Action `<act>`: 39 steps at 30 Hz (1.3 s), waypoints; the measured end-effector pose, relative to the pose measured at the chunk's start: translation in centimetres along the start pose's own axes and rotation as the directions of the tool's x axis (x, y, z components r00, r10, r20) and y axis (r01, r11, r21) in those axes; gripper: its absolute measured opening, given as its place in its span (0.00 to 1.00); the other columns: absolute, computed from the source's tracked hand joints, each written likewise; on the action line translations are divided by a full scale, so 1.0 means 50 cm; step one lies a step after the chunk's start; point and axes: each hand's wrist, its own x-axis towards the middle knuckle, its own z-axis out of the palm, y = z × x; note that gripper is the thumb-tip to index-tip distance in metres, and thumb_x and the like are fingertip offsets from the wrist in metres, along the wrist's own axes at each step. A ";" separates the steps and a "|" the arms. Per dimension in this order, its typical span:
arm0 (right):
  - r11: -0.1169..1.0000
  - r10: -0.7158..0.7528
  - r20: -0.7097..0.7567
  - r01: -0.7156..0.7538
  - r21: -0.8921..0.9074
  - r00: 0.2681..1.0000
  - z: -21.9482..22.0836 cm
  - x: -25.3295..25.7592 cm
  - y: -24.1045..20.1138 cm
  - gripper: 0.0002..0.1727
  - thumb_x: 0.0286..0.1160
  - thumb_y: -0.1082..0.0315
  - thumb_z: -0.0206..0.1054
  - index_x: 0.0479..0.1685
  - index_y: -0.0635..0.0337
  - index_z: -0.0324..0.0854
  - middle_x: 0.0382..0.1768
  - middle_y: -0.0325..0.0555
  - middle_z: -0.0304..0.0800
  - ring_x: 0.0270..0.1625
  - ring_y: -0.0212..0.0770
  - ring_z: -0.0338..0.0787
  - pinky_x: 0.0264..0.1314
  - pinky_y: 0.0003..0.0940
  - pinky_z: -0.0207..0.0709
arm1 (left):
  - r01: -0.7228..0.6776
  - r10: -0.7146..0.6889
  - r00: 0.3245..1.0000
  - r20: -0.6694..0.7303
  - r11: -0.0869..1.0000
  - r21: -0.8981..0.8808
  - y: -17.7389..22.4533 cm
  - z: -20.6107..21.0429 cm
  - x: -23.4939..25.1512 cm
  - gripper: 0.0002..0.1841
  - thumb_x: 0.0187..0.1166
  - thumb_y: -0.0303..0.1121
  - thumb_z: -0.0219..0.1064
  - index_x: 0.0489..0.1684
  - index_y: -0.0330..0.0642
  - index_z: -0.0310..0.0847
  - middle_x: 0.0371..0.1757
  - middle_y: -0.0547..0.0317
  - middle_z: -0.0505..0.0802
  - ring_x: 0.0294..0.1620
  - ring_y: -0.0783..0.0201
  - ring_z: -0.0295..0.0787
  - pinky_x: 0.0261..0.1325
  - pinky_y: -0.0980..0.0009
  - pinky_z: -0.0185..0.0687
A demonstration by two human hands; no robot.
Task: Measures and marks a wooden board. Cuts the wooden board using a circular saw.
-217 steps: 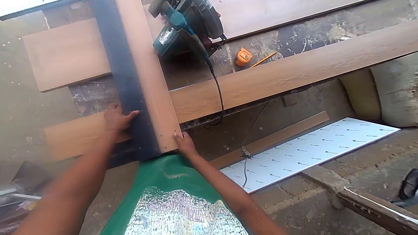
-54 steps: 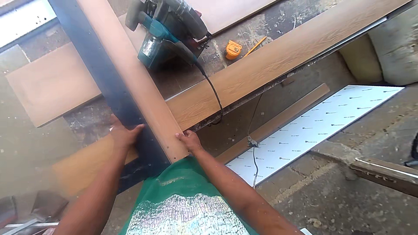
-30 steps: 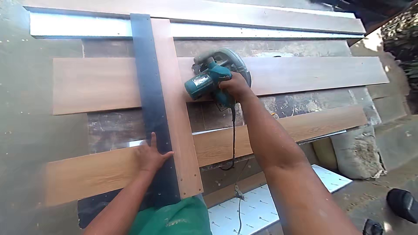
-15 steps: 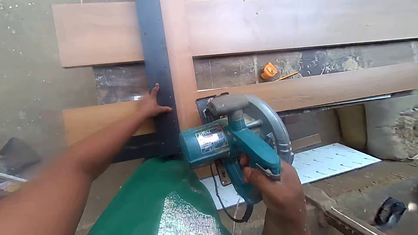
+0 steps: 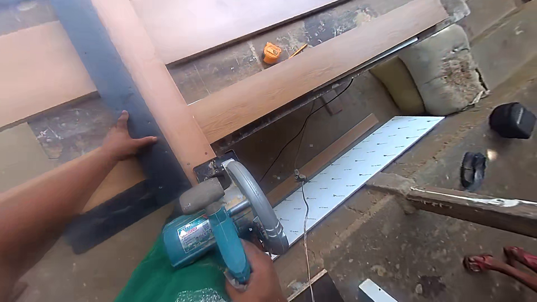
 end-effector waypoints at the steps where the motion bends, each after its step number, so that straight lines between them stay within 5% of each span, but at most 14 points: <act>1: 1.000 0.001 0.010 -0.001 0.005 1.000 0.006 -0.003 0.006 0.31 0.47 0.71 0.81 0.57 0.78 0.85 0.50 0.61 0.95 0.54 0.45 0.95 0.63 0.39 0.87 | -0.015 0.015 1.000 -0.007 1.000 -0.009 -0.001 0.002 0.002 0.68 0.61 0.60 0.84 0.98 0.56 0.30 0.83 0.17 0.66 0.81 0.18 0.66 0.73 0.19 0.61; 9: 0.995 0.066 0.214 -0.079 0.054 0.975 0.037 0.044 0.038 0.30 0.50 0.68 0.80 0.57 0.74 0.83 0.47 0.60 0.93 0.51 0.47 0.94 0.58 0.43 0.86 | -0.042 0.040 0.998 -0.050 0.998 -0.040 -0.006 0.014 0.004 0.69 0.60 0.57 0.86 0.98 0.54 0.30 0.88 0.23 0.63 0.85 0.21 0.62 0.77 0.21 0.57; 24: 0.998 0.016 0.312 -0.032 0.046 0.950 0.049 0.155 0.006 0.32 0.47 0.67 0.80 0.58 0.75 0.81 0.45 0.57 0.92 0.50 0.42 0.93 0.57 0.37 0.85 | -0.029 0.029 0.999 -0.037 1.000 -0.004 -0.008 0.015 0.006 0.71 0.54 0.67 0.84 0.99 0.59 0.31 0.82 0.17 0.67 0.83 0.20 0.62 0.77 0.22 0.56; 39: 0.996 0.039 0.441 -0.068 0.050 0.897 0.042 0.201 -0.010 0.31 0.53 0.69 0.79 0.59 0.75 0.79 0.47 0.61 0.91 0.54 0.48 0.92 0.61 0.44 0.83 | -0.009 0.013 0.999 -0.053 0.998 0.062 -0.014 0.021 0.014 0.71 0.55 0.65 0.84 0.99 0.58 0.31 0.83 0.17 0.66 0.84 0.19 0.60 0.78 0.22 0.56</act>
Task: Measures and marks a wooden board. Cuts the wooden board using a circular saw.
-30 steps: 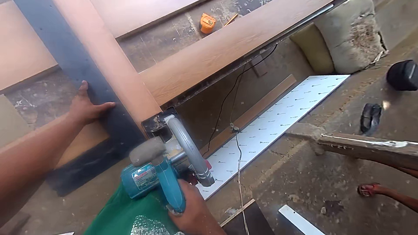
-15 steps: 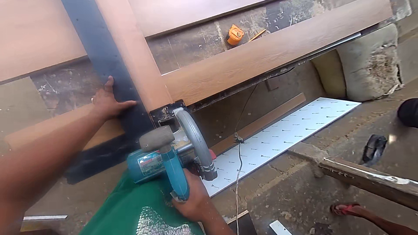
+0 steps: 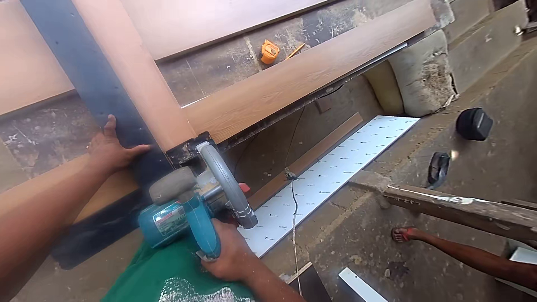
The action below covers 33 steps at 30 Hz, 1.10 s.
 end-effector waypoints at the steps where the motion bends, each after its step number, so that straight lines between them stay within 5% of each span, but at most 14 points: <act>1: 1.000 -0.009 0.005 0.009 0.007 1.000 -0.002 0.004 -0.001 0.31 0.53 0.69 0.79 0.59 0.76 0.79 0.47 0.61 0.91 0.54 0.48 0.92 0.61 0.44 0.83 | -0.010 0.010 1.000 -0.007 1.000 -0.001 -0.004 0.003 0.002 0.70 0.56 0.65 0.84 0.99 0.57 0.32 0.83 0.17 0.66 0.84 0.19 0.60 0.77 0.21 0.56; 14: 0.996 -0.065 0.078 0.060 0.063 0.995 -0.025 0.122 -0.051 0.30 0.57 0.71 0.77 0.63 0.73 0.78 0.49 0.58 0.91 0.56 0.46 0.91 0.62 0.43 0.83 | -0.046 0.046 0.999 0.000 0.997 0.060 0.014 -0.012 -0.012 0.69 0.60 0.64 0.82 0.98 0.47 0.33 0.76 0.15 0.72 0.77 0.18 0.69 0.72 0.24 0.66; 18: 0.996 -0.075 0.089 0.070 0.056 0.993 -0.029 0.150 -0.066 0.30 0.58 0.70 0.77 0.64 0.73 0.77 0.49 0.58 0.91 0.56 0.46 0.91 0.62 0.43 0.82 | -0.076 0.074 0.997 0.019 0.993 0.095 0.001 -0.009 -0.007 0.68 0.58 0.47 0.86 0.98 0.47 0.29 0.76 0.13 0.71 0.76 0.17 0.70 0.70 0.23 0.66; 22: 0.997 -0.072 0.103 0.067 0.046 0.992 -0.038 0.182 -0.086 0.30 0.60 0.70 0.76 0.65 0.72 0.77 0.51 0.58 0.90 0.58 0.46 0.90 0.64 0.43 0.81 | -0.142 0.141 0.990 0.025 0.990 0.025 -0.019 -0.010 0.001 0.69 0.57 0.48 0.87 0.98 0.45 0.32 0.81 0.16 0.68 0.82 0.21 0.63 0.80 0.24 0.53; 25: 0.996 -0.084 0.118 0.078 0.049 0.990 -0.043 0.203 -0.096 0.29 0.62 0.70 0.76 0.66 0.71 0.76 0.52 0.59 0.90 0.59 0.47 0.90 0.64 0.45 0.81 | -0.143 0.140 0.987 0.075 0.989 0.038 -0.026 -0.018 0.007 0.68 0.58 0.56 0.85 0.98 0.46 0.34 0.86 0.21 0.65 0.88 0.27 0.58 0.87 0.32 0.51; 29: 0.993 -0.106 0.119 0.100 0.055 0.987 -0.047 0.231 -0.108 0.29 0.63 0.69 0.76 0.65 0.71 0.77 0.52 0.59 0.90 0.59 0.48 0.90 0.63 0.47 0.81 | -0.218 0.199 0.972 0.126 0.964 0.154 -0.035 -0.034 0.009 0.52 0.68 0.52 0.79 0.88 0.28 0.57 0.82 0.20 0.70 0.86 0.28 0.64 0.87 0.39 0.56; 33: 0.988 -0.143 0.120 0.135 0.070 0.982 -0.051 0.259 -0.117 0.27 0.64 0.69 0.76 0.64 0.71 0.77 0.51 0.59 0.90 0.58 0.49 0.90 0.62 0.47 0.81 | -0.387 0.385 0.921 0.060 0.921 0.040 -0.033 -0.039 -0.006 0.32 0.80 0.43 0.64 0.74 0.23 0.71 0.73 0.26 0.82 0.80 0.39 0.76 0.84 0.47 0.64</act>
